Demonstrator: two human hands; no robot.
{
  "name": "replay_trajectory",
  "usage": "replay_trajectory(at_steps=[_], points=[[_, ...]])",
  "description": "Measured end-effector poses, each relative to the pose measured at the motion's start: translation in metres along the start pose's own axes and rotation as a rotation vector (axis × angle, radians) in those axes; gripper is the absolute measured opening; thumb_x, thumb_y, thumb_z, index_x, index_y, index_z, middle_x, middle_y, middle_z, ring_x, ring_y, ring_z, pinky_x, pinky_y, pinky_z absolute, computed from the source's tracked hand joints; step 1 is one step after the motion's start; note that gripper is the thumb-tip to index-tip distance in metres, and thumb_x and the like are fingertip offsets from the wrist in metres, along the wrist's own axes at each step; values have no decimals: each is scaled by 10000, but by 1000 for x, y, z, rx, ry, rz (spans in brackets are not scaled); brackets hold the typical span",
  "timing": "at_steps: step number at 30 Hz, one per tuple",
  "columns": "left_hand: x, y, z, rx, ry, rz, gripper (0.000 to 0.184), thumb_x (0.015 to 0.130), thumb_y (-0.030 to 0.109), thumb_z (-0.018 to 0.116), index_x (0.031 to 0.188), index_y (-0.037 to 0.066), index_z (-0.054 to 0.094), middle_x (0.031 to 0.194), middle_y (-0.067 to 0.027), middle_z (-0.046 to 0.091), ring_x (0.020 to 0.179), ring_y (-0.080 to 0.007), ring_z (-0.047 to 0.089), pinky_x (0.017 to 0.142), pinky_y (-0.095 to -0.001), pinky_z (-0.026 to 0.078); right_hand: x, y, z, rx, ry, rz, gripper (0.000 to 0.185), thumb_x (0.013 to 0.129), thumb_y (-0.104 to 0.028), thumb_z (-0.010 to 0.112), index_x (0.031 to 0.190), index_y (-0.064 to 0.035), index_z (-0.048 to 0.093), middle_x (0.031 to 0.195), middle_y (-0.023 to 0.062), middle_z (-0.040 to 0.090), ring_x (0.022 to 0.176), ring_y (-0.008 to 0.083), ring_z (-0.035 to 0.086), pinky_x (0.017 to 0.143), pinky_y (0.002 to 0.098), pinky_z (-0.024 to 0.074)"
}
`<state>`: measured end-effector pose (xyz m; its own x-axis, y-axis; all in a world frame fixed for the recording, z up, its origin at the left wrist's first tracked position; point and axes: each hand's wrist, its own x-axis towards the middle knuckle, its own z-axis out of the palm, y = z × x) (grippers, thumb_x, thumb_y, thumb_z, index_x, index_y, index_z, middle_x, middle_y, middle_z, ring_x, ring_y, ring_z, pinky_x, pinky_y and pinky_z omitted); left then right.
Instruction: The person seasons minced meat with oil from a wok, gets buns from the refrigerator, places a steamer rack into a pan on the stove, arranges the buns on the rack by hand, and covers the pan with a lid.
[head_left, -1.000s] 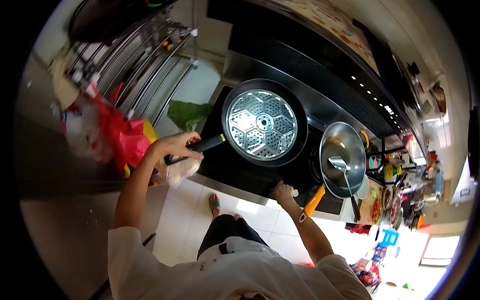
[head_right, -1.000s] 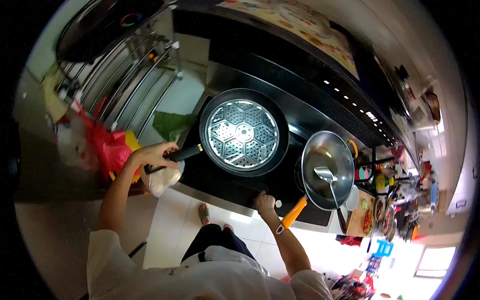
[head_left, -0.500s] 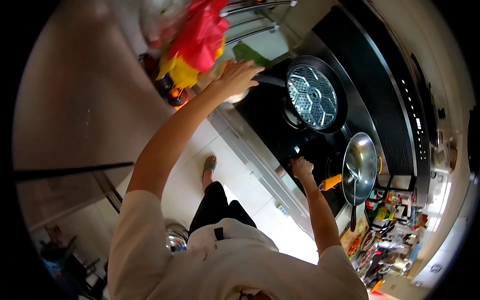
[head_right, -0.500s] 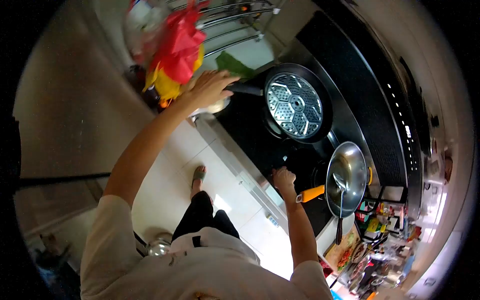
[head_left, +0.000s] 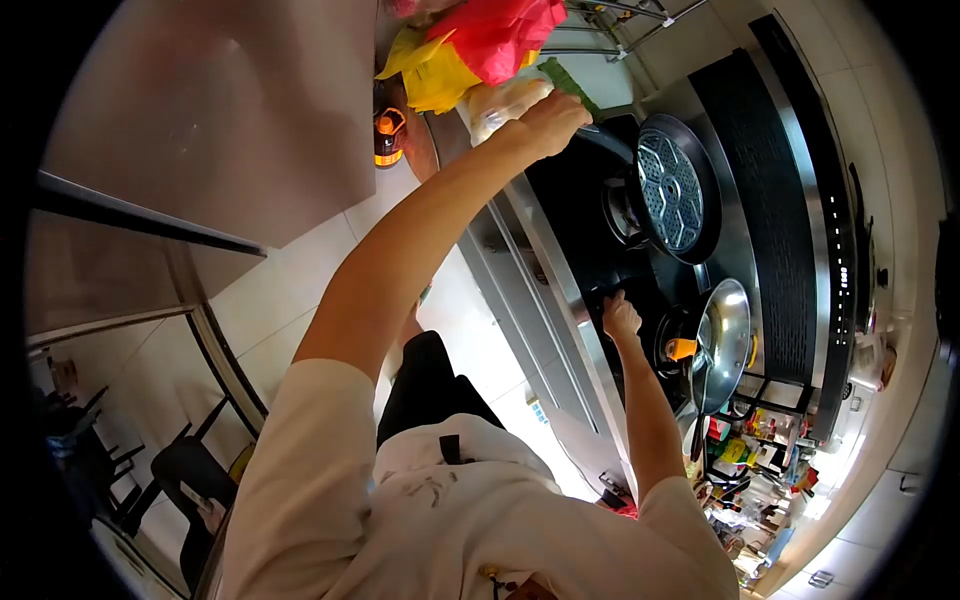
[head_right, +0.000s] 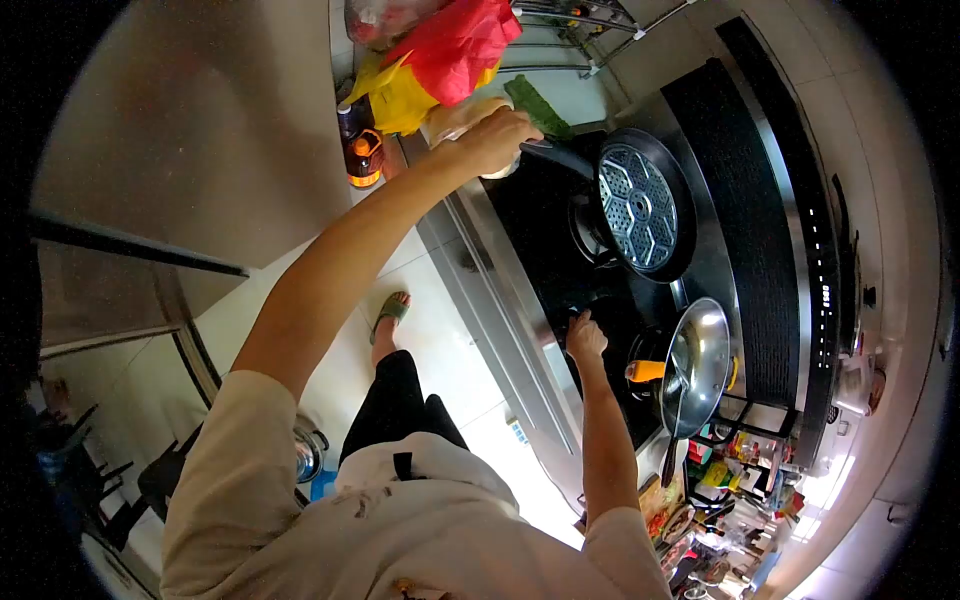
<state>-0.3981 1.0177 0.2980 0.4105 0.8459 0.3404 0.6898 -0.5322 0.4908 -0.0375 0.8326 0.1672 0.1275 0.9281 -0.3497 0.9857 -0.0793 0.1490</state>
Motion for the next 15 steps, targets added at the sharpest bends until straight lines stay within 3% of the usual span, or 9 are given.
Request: replay_trajectory(at_steps=[8,15], points=[[-10,5,-5,-52,-16,15,368,745,-47,514,1075,45,648,1069,-173,602,1005,-328,569,897,-382,444,2,0,6,29,27,-15,376,936,-387,399,1033,-30,462,876,245,640,830,422,625,722,505,498],[-11,16,-22,-84,-134,1,363,724,-62,583,1073,21,639,1033,-179,605,1022,-326,565,890,-393,442,1,-2,3,16,26,-1,390,939,-394,388,986,-13,461,862,250,641,830,425,623,709,504,499]])
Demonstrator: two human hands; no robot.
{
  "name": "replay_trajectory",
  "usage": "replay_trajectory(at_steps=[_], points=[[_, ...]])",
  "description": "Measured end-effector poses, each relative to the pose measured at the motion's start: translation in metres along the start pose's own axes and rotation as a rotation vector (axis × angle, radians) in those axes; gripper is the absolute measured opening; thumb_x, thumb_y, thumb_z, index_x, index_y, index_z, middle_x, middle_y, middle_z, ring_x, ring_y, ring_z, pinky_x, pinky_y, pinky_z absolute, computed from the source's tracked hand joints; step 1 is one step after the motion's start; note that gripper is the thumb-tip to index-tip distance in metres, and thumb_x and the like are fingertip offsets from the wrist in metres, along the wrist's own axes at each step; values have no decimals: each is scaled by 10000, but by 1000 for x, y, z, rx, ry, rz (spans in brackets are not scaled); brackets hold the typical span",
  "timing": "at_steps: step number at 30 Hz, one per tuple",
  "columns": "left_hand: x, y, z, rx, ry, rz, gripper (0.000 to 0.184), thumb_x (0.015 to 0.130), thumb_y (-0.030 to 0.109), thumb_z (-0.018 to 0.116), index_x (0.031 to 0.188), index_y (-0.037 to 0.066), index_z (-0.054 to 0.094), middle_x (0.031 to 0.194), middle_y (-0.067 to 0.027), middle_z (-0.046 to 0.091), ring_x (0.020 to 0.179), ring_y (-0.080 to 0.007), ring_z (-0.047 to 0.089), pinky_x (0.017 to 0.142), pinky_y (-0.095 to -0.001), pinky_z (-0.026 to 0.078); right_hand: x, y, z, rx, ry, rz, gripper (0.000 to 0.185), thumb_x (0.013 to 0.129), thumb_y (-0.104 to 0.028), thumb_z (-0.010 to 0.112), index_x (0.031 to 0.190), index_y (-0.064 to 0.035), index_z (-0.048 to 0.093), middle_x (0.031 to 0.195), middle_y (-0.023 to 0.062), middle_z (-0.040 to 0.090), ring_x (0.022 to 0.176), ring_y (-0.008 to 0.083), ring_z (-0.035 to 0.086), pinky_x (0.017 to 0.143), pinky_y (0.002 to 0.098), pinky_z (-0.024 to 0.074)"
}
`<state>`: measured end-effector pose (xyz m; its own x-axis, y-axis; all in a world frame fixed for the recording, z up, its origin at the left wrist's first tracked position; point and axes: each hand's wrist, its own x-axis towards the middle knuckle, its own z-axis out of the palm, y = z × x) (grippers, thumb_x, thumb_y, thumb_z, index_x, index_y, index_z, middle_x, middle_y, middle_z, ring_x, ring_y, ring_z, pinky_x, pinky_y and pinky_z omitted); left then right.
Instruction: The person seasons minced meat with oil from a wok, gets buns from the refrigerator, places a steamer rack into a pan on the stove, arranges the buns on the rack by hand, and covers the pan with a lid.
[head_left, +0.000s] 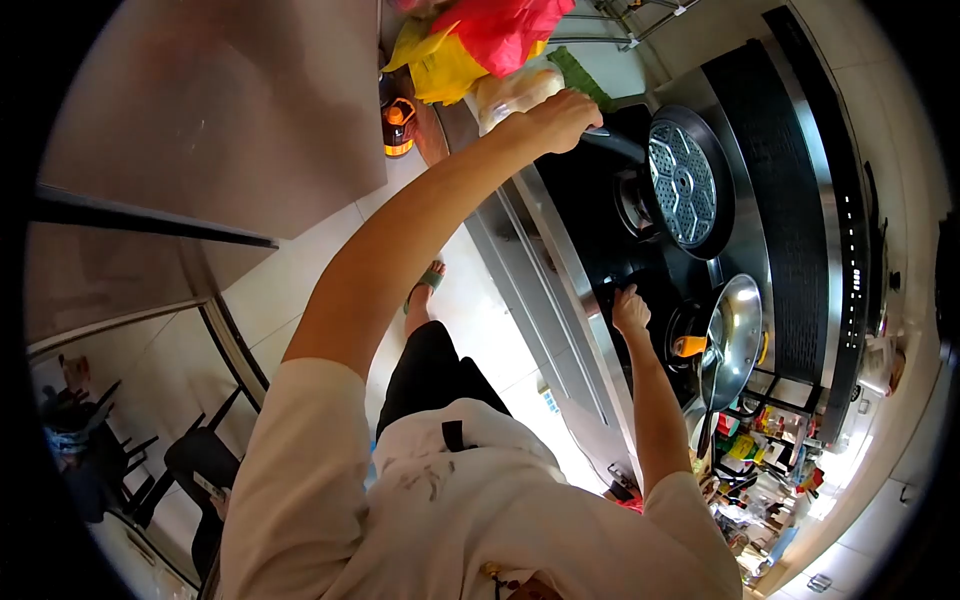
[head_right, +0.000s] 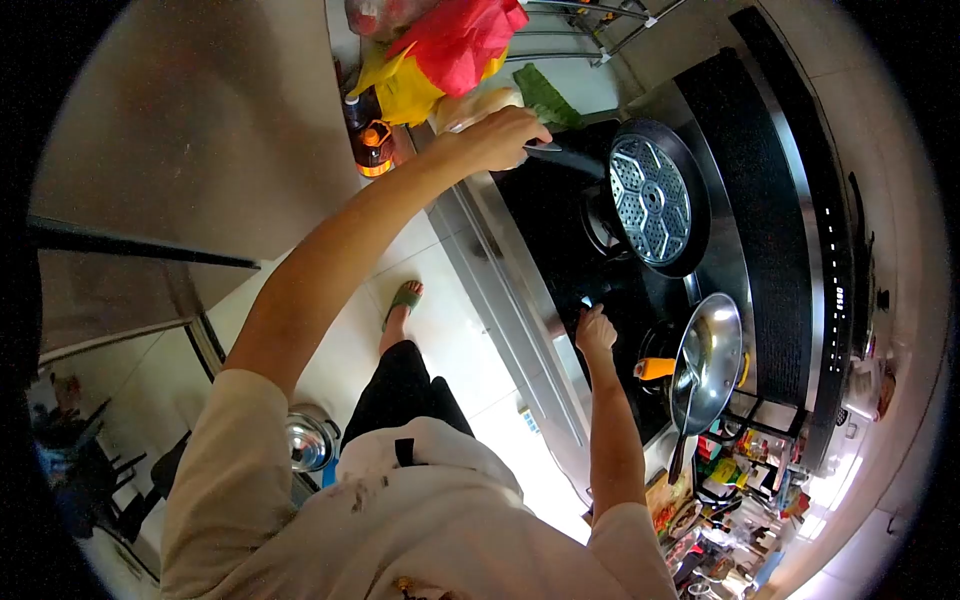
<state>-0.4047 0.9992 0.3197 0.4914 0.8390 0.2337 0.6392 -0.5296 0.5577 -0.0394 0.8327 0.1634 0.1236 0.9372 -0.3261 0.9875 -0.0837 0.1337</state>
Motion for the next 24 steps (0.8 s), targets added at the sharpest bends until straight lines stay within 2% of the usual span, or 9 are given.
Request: replay_trajectory(at_steps=[5,11,20,24], points=[[-1,-3,9,-72,2,4,379,713,-31,656,1090,6,624,1007,-182,605,1005,-334,567,872,-393,446,2,3,3,-2,19,-6,411,938,-411,384,993,-11,456,865,254,640,822,435,621,704,514,498],[-14,20,0,-49,-129,-1,397,729,-20,656,1121,8,608,999,-194,602,985,-338,572,870,-391,441,4,8,7,12,19,-33,417,938,-423,381,1003,-16,447,879,258,638,815,439,622,700,520,499],[-26,34,2,-7,-143,-1,366,740,-5,653,1103,23,620,970,-174,597,981,-334,562,873,-405,427,5,3,-1,-4,-22,-21,429,938,-431,372,1003,-14,453,913,266,634,867,437,615,737,519,494],[-36,37,10,-35,-80,5,373,748,20,661,1118,32,611,1003,-165,580,1000,-333,541,889,-407,415,7,4,0,2,-30,-30,420,936,-425,379,1008,-18,457,909,264,636,859,440,617,742,523,491]])
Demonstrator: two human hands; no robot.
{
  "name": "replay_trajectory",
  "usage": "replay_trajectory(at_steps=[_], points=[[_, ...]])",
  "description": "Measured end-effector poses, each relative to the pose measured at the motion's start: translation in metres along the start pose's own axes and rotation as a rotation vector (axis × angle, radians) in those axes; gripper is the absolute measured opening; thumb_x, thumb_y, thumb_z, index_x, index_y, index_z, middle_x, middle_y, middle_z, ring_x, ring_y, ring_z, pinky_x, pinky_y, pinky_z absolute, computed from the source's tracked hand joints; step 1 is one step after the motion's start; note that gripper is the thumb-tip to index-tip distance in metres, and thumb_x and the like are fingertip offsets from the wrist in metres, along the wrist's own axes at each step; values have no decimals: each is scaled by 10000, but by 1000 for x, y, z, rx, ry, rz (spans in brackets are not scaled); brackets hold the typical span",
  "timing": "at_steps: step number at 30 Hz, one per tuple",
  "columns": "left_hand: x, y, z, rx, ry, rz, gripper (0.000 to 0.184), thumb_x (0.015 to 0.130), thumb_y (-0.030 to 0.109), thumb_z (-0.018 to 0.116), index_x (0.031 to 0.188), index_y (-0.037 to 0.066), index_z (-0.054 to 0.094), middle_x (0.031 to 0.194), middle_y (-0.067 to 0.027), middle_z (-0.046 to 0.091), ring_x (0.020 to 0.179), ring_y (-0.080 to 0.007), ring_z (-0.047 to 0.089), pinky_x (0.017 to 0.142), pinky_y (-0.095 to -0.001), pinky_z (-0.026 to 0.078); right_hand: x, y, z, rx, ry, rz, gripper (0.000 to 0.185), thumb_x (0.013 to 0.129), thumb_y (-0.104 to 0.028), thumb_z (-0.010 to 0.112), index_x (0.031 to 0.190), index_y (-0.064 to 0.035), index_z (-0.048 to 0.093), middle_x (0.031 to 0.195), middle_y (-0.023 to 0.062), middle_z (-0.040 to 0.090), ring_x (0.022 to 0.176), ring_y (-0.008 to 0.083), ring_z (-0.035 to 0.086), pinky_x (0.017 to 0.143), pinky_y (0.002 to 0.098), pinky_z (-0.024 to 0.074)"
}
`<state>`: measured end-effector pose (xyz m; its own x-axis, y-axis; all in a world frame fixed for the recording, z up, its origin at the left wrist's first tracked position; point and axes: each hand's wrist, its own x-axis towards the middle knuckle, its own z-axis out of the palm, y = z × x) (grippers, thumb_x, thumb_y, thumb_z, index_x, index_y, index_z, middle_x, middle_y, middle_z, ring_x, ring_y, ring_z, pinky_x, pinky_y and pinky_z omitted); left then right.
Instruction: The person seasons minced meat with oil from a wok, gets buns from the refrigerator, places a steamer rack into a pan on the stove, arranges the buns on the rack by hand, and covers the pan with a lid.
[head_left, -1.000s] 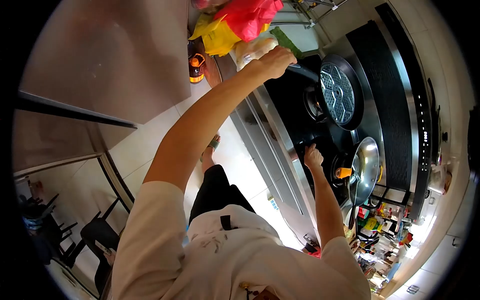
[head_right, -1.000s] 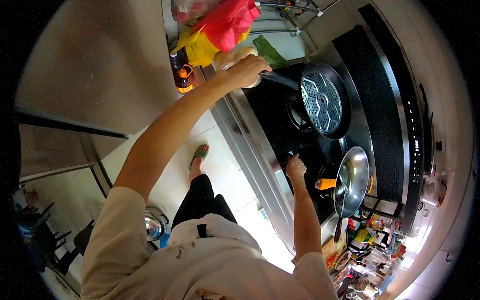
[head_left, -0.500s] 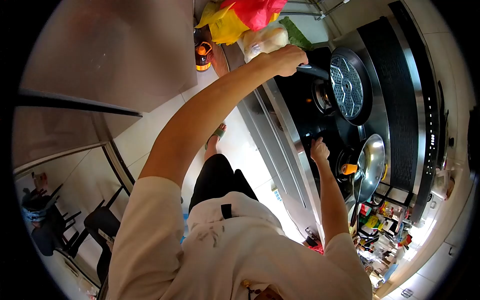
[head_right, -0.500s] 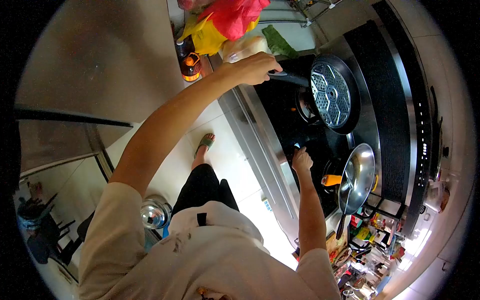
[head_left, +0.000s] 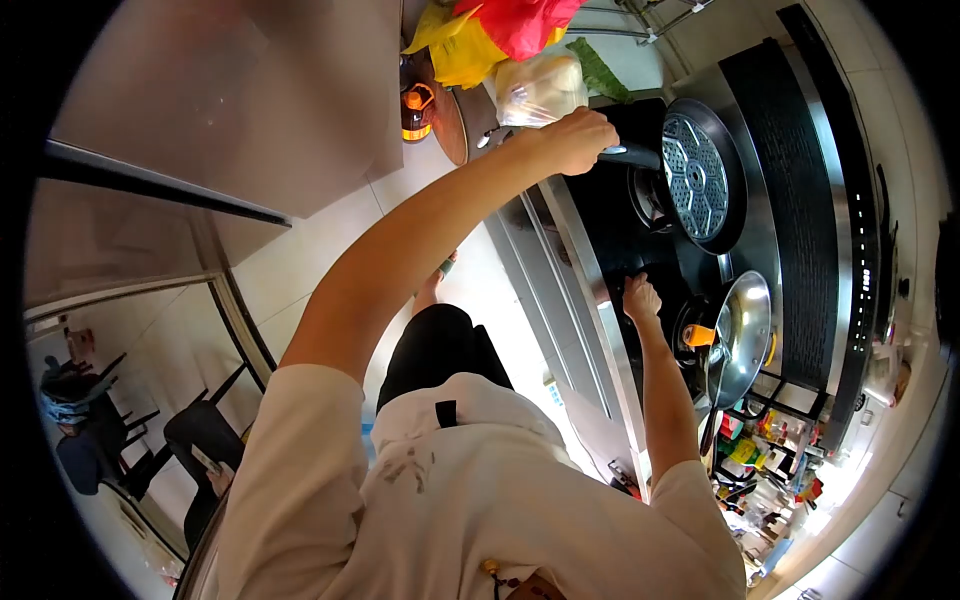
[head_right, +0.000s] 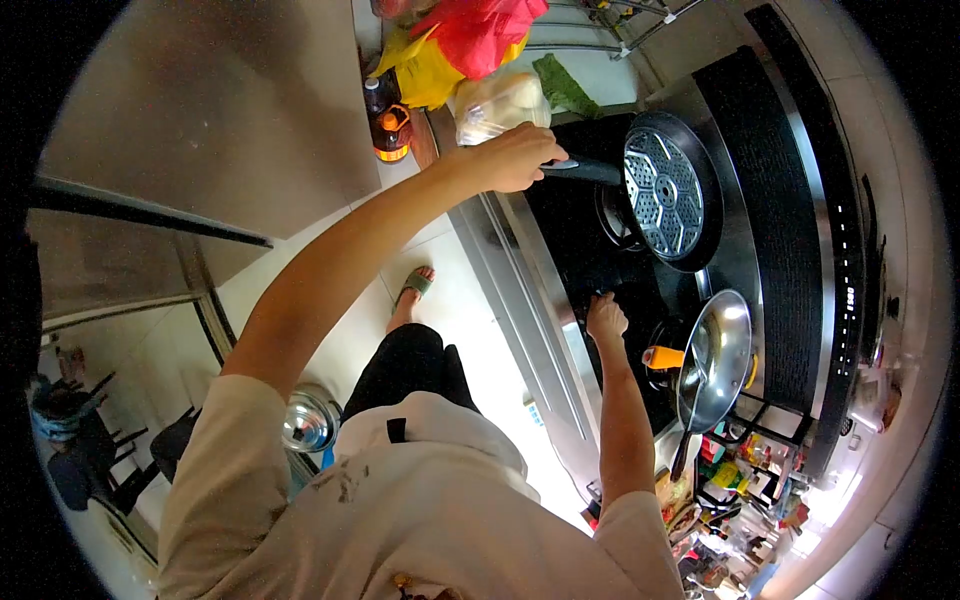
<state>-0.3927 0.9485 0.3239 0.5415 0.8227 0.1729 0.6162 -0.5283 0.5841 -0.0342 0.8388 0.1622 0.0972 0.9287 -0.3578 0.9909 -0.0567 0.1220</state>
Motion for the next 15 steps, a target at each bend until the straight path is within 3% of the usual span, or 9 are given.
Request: replay_trajectory(at_steps=[3,4,6,8,10,12,15], points=[[-5,-1,7,-19,23,-9,413,749,51,678,1152,37,589,1032,-163,564,1010,-336,528,892,-411,413,2,-1,-2,-9,-30,21,411,930,-415,402,1026,-20,464,919,250,638,866,423,621,737,513,496],[-7,-5,8,-63,-8,11,359,807,120,652,1151,38,591,1077,-164,568,1060,-318,523,913,-385,410,0,-4,-8,-22,-53,33,408,924,-409,423,1038,-20,472,932,238,636,881,407,621,734,503,500],[-11,-8,10,-229,165,8,362,867,227,607,1189,66,568,1154,-161,561,1071,-316,539,901,-374,429,-8,-12,-17,-49,31,26,406,906,-397,472,1065,-23,488,960,205,624,911,371,611,729,478,509],[-14,-8,-18,-709,142,-314,409,897,311,565,1233,81,524,1208,-161,547,1057,-326,558,879,-378,450,-21,-26,-33,-85,249,3,413,884,-383,526,1094,-28,506,988,164,603,940,328,593,723,447,518],[-14,-81,0,-285,262,-342,476,864,298,605,1269,89,467,1202,-154,550,1006,-342,577,846,-412,470,-24,-39,-44,-58,351,-83,392,855,-327,576,1098,-24,523,1035,132,549,960,294,549,689,422,522],[-18,-118,15,-131,223,-436,463,809,212,646,1173,-29,494,1073,-235,572,1033,-375,534,917,-413,414,-31,-66,-59,155,276,-117,374,839,-271,590,1114,-27,522,1028,143,545,964,306,544,708,426,518],[-1,-140,37,44,300,-385,519,779,175,670,1194,-52,457,1184,-258,510,1117,-394,474,975,-434,367,-28,-113,-45,397,351,-236,284,829,-156,581,1087,-48,531,1005,155,562,929,332,557,719,436,504]])
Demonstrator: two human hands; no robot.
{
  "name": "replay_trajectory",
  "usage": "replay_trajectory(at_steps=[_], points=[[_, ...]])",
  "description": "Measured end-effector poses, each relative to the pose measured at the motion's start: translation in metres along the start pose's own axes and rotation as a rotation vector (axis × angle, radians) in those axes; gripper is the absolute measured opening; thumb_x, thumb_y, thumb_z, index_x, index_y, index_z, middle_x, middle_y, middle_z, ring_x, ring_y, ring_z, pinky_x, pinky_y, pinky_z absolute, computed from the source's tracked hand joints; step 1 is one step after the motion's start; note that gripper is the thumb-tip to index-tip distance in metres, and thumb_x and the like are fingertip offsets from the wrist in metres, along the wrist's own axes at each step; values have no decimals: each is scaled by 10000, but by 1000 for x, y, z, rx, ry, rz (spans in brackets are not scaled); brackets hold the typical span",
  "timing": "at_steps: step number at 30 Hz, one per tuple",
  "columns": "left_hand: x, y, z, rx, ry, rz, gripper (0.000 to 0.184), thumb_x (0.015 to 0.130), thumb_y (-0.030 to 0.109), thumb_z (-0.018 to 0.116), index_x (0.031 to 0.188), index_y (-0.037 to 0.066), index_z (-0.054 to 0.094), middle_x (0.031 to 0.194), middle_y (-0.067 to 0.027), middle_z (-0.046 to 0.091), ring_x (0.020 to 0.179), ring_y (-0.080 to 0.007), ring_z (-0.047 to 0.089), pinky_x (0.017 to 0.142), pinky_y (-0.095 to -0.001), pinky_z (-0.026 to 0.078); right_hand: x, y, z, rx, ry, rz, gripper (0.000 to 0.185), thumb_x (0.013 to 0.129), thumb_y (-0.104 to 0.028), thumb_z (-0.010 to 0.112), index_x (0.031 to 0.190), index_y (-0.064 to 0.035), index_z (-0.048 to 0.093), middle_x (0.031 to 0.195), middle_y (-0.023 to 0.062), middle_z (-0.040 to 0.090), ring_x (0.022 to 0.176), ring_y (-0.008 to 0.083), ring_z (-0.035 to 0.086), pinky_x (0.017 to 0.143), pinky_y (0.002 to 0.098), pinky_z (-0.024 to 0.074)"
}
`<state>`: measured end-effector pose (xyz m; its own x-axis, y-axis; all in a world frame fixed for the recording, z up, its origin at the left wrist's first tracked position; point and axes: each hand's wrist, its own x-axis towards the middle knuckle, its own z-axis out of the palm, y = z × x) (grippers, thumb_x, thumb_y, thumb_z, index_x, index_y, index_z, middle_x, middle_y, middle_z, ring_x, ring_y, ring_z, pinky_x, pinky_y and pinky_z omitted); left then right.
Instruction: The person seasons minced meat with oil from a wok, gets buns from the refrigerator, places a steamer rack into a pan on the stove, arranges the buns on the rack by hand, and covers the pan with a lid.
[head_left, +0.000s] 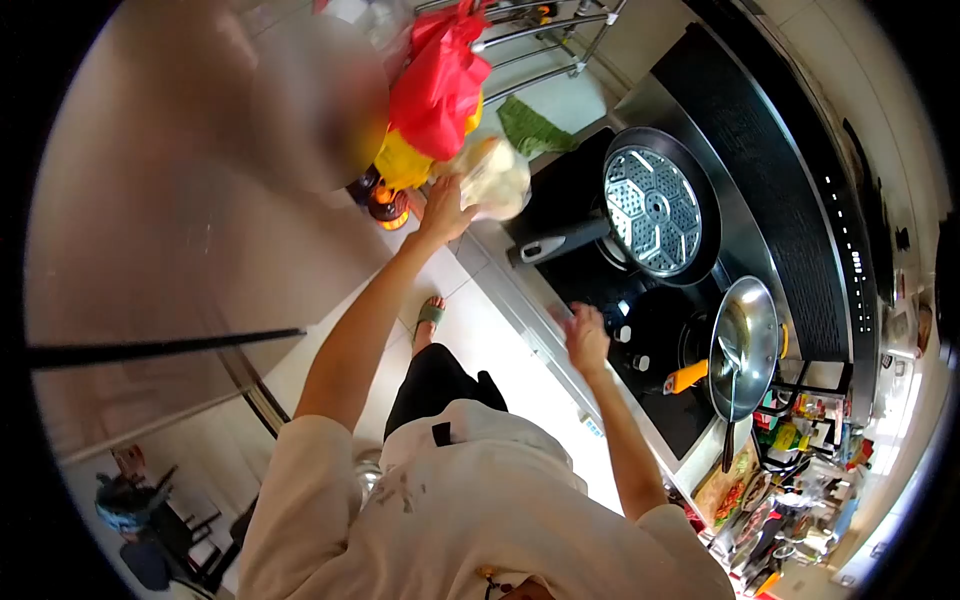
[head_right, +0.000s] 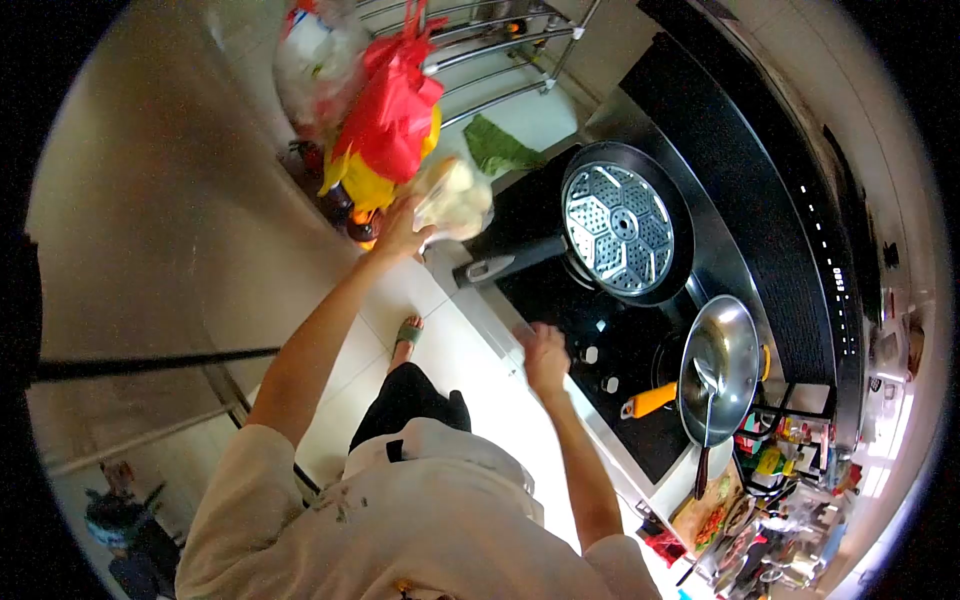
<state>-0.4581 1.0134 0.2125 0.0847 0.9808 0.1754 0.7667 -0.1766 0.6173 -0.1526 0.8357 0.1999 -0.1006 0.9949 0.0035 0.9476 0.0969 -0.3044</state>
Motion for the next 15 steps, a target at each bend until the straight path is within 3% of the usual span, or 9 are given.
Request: replay_trajectory(at_steps=[3,4,6,8,9,10,11,13,15], points=[[49,3,11,25,93,17,589,777,211,678,1227,-64,416,1294,-269,420,1193,-409,398,1018,-444,314,17,-59,4,179,-95,35,241,831,-95,564,1069,-66,545,986,167,586,835,351,592,714,449,486],[66,2,19,101,188,74,535,809,297,636,1183,-44,462,1176,-280,520,1115,-415,481,957,-468,374,24,-75,4,213,-92,4,236,831,-100,569,1064,-70,549,938,170,597,805,351,599,698,445,485],[98,-6,28,58,-16,-148,536,845,403,559,1156,-28,489,1056,-281,575,1023,-423,537,898,-495,409,38,-105,-4,246,-121,12,207,827,-127,594,1023,-68,563,784,167,614,729,346,611,640,430,484],[122,-37,54,97,-222,-233,618,887,561,396,1116,3,528,866,-276,630,867,-445,598,797,-527,451,47,-115,-6,294,-192,8,175,827,-173,608,930,-39,566,729,156,613,689,337,611,619,441,480],[137,-36,43,164,-379,-123,724,858,636,382,1185,3,505,1035,-291,601,994,-428,574,850,-499,443,48,-117,-6,311,-186,-5,178,827,-186,609,903,-32,564,726,156,613,679,338,610,617,446,479],[141,-56,55,148,-352,-202,751,833,650,416,1212,5,493,1104,-293,572,1052,-414,552,874,-493,436,50,-118,-10,247,-288,19,275,836,-168,620,1087,-75,556,824,164,644,738,349,623,639,420,494],[140,-77,65,133,-326,-282,784,808,664,449,1238,8,481,1173,-294,543,1110,-399,530,899,-487,428,48,-115,-10,255,-291,18,275,828,-164,624,1076,-65,562,839,161,645,761,345,623,653,419,495],[144,-118,78,-4,-576,-327,864,762,691,493,1285,5,444,1281,-287,469,1194,-381,473,942,-478,406,44,-116,-20,247,-322,53,256,819,-154,625,1050,-56,573,848,164,643,784,340,621,672,416,493],[140,-126,65,-58,-575,-220,655,831,549,518,1182,-4,521,1111,-264,582,1069,-407,546,885,-461,428,34,-115,-27,290,-314,128,232,815,-144,625,1028,-61,585,871,157,646,808,343,618,695,405,495]])
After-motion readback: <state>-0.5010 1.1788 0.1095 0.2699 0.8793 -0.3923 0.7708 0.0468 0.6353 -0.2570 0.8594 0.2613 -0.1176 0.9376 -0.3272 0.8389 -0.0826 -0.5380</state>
